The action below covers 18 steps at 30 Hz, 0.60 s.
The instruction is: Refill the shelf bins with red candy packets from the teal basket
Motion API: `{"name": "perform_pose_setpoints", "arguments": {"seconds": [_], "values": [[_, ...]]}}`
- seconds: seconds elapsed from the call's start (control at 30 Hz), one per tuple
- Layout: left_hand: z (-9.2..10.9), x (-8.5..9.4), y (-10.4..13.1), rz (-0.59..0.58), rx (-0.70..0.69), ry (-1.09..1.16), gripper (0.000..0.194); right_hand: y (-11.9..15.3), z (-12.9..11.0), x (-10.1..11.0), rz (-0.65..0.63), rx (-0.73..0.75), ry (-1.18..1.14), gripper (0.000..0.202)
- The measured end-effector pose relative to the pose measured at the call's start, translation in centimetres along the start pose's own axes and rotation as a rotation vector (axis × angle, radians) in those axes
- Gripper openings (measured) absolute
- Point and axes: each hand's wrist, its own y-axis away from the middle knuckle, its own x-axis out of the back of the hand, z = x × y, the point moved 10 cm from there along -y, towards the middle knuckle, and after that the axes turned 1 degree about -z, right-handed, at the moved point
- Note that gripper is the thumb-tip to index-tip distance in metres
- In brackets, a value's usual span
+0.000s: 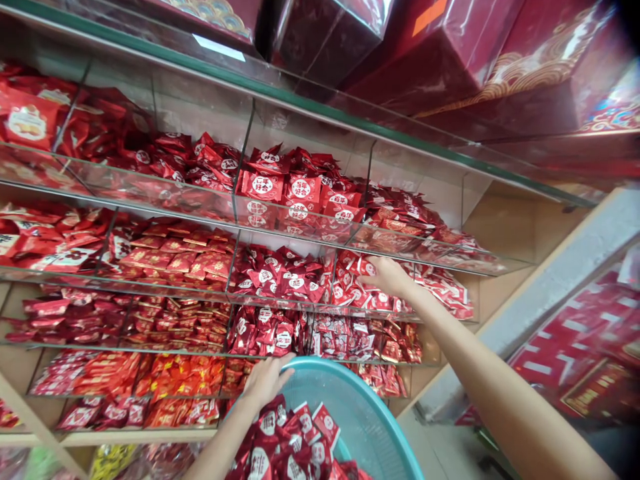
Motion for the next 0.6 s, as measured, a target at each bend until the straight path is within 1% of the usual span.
{"name": "perform_pose_setpoints", "arguments": {"seconds": [0.1,0.23,0.43,0.5,0.6], "values": [[0.1,0.1,0.0,-0.001,-0.002,0.003,0.044,0.1,0.5,0.0,0.003,-0.092,0.030,0.033],[-0.1,-0.1,0.0,-0.023,0.012,0.012,0.044,0.5,1.4,-0.3,-0.003,-0.138,0.023,0.031],[-0.2,-0.3,-0.2,-0.004,0.001,0.003,0.045,1.3,3.4,-1.5,-0.040,-0.259,0.034,0.037],[-0.2,-0.2,-0.2,-0.002,-0.006,0.009,0.044,1.5,3.3,-1.8,-0.040,-0.301,0.062,0.038],[-0.1,-0.1,-0.1,-0.017,-0.001,0.012,0.045,1.6,2.4,-1.9,-0.006,-0.333,0.097,0.041]]}}
